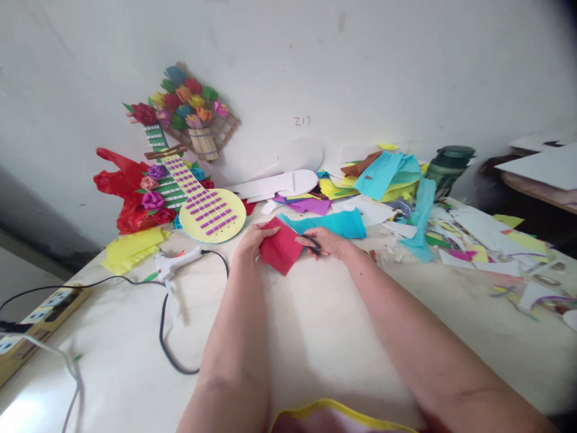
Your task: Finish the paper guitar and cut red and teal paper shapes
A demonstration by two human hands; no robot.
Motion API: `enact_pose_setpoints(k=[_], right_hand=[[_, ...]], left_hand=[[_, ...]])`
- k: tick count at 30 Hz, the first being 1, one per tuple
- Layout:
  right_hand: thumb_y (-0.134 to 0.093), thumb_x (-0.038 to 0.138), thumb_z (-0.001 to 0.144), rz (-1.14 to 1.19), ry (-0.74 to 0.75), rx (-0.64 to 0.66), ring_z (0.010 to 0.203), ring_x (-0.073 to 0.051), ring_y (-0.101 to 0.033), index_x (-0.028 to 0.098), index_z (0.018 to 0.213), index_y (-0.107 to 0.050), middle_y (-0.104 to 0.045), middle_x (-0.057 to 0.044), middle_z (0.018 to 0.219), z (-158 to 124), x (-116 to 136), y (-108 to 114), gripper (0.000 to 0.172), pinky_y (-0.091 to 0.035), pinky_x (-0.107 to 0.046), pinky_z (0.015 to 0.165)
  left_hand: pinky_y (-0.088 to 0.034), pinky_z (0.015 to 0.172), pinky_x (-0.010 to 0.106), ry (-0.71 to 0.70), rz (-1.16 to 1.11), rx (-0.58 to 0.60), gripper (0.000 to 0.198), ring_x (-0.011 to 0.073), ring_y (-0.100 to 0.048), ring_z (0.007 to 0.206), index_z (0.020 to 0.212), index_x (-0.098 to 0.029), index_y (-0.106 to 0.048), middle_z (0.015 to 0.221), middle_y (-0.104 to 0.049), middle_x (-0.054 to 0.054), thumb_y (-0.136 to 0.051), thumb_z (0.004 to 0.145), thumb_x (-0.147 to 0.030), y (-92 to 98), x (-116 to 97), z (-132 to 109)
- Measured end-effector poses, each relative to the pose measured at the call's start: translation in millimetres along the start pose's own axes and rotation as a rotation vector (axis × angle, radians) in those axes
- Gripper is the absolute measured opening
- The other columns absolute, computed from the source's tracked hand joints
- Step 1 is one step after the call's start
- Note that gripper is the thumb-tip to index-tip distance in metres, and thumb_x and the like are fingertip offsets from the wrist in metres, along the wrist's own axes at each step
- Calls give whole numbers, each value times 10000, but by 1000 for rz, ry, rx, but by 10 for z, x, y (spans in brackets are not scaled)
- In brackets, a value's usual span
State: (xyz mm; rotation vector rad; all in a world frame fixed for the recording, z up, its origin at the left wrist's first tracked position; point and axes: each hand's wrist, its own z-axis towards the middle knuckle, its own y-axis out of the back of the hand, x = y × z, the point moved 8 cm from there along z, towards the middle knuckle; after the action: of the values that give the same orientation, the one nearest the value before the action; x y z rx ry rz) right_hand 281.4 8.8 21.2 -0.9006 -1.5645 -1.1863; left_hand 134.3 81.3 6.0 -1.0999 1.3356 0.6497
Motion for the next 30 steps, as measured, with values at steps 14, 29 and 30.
enact_pose_setpoints(k=[14,29,30], right_hand=[[-661,464,684,-8,65,-12,350,-54,-376,173,573,-439,-445,62,413,103,-82,0,383,-266,-202,383],[-654,505,677,66,4,-15,302,-36,-338,166,595,-461,-482,50,409,-16,51,-19,399,-216,-191,331],[-658,505,673,72,4,-18,302,-36,-340,166,592,-458,-479,51,405,-17,56,-20,402,-216,-190,330]], left_hand=[[-527,588,273,15,-2,-20,258,179,-643,599,775,-108,-677,717,-699,69,-793,562,-195,12,-13,-12],[-540,640,289,14,-47,19,268,186,-651,634,812,-104,-693,764,-709,80,-789,571,-168,-46,-11,-11],[-541,644,290,16,-48,23,273,187,-653,639,816,-104,-693,773,-709,82,-790,569,-169,-51,-5,-7]])
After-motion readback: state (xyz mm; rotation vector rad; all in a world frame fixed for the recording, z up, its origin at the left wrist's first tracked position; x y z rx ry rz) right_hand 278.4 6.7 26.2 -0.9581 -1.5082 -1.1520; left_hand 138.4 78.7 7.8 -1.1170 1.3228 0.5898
